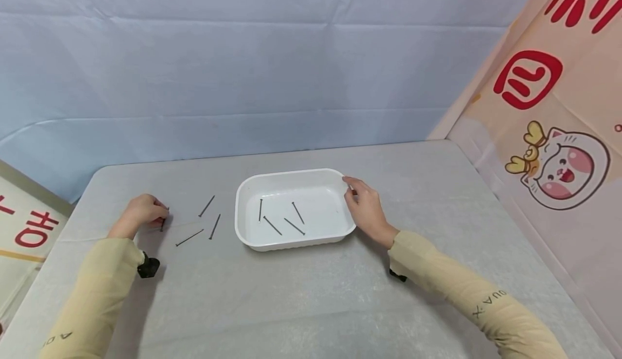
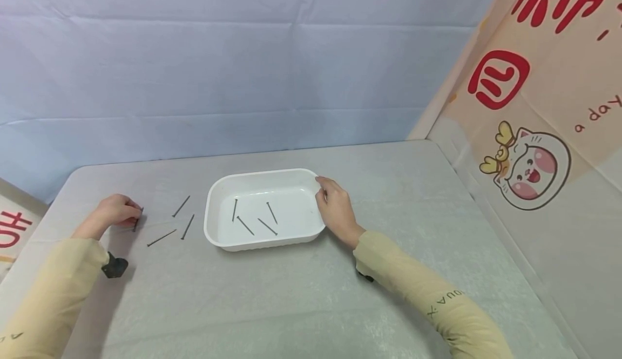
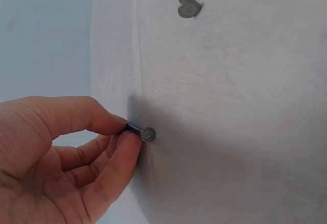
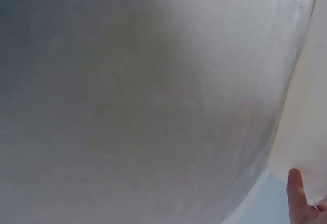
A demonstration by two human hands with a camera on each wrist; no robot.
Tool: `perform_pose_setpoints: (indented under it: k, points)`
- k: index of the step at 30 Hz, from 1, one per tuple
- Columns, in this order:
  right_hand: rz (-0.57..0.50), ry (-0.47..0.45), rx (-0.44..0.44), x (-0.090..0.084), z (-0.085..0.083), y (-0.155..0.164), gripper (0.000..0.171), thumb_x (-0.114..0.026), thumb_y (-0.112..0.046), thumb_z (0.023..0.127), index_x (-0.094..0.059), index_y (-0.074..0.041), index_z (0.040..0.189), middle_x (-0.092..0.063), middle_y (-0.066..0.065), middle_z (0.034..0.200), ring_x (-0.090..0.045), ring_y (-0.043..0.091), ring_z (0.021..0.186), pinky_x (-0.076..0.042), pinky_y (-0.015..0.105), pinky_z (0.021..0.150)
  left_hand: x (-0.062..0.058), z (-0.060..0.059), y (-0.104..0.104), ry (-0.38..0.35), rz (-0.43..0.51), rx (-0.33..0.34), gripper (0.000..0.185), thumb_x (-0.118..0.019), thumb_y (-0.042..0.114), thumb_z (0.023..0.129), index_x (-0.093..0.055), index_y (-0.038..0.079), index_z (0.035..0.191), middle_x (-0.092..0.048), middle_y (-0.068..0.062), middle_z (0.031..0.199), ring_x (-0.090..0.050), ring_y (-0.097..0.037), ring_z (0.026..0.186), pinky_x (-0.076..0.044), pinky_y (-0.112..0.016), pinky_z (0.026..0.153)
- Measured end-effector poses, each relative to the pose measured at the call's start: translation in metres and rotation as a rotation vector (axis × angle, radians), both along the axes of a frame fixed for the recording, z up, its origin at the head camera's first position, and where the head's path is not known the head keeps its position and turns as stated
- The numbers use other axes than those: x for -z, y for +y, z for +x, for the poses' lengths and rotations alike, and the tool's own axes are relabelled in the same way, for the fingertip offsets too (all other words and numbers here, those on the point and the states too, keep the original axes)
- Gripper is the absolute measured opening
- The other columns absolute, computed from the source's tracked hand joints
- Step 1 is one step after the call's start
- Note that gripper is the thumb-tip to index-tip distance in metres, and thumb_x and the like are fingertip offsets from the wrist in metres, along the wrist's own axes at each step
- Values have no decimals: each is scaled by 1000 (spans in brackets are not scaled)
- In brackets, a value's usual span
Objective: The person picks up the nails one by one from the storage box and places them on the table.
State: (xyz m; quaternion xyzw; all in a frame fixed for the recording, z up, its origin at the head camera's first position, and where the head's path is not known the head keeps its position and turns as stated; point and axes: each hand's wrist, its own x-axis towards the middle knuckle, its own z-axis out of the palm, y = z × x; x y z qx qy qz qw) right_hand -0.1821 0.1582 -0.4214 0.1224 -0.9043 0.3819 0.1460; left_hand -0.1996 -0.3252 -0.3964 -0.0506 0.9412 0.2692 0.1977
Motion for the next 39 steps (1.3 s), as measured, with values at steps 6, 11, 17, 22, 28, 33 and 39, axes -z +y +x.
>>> perform_pose_setpoints:
  k: [6,11,17,22,28,33,39]
  points:
    - [3,3,3,0,0,0,34,-43,-8,92,-54,-2,124,-55,15,123,-63,27,93,-53,35,74,-8,3,5,16,-38,13,30,-54,10,78,-60,-16,91,-61,-5,63,-56,-13,57,-47,-29,59]
    - [-4,-5,0,0,0,0,34,-42,-8,92,-54,-1,124,-55,15,123,-62,27,93,-53,35,74,-14,5,10,63,-83,32,26,-53,12,80,-60,-13,85,-59,-7,62,-53,-19,59,-43,-32,60]
    - [1,-6,5,0,0,0,34,-42,-8,91,-55,-1,123,-55,15,122,-62,27,93,-53,35,75,-20,7,17,145,-110,38,29,-52,13,84,-57,-13,95,-58,-14,73,-50,-24,66,-42,-34,59]
    - [4,-9,9,-1,1,0,34,-43,-8,91,-55,-1,123,-56,15,122,-62,26,93,-53,35,75,-27,11,30,220,-121,29,27,-51,14,85,-55,-9,97,-57,-20,86,-50,-27,72,-42,-36,60]
    - [9,-8,12,-1,1,0,34,-43,-8,91,-55,-2,123,-56,15,122,-62,26,93,-53,35,75,-33,12,42,258,-117,21,26,-51,15,87,-54,-7,100,-57,-21,90,-51,-28,74,-42,-36,60]
    - [12,-8,13,-2,1,0,34,-43,-8,91,-55,-1,123,-56,15,122,-62,27,93,-53,35,75,-38,12,50,290,-116,26,27,-51,15,87,-54,-8,101,-57,-24,96,-54,-32,80,-44,-39,64]
    - [14,-2,13,-3,1,-1,34,-43,-7,91,-55,-1,122,-56,15,122,-63,27,93,-53,35,74,-44,16,63,332,-110,35,26,-50,14,87,-55,-6,102,-58,-24,99,-55,-34,84,-45,-40,67]
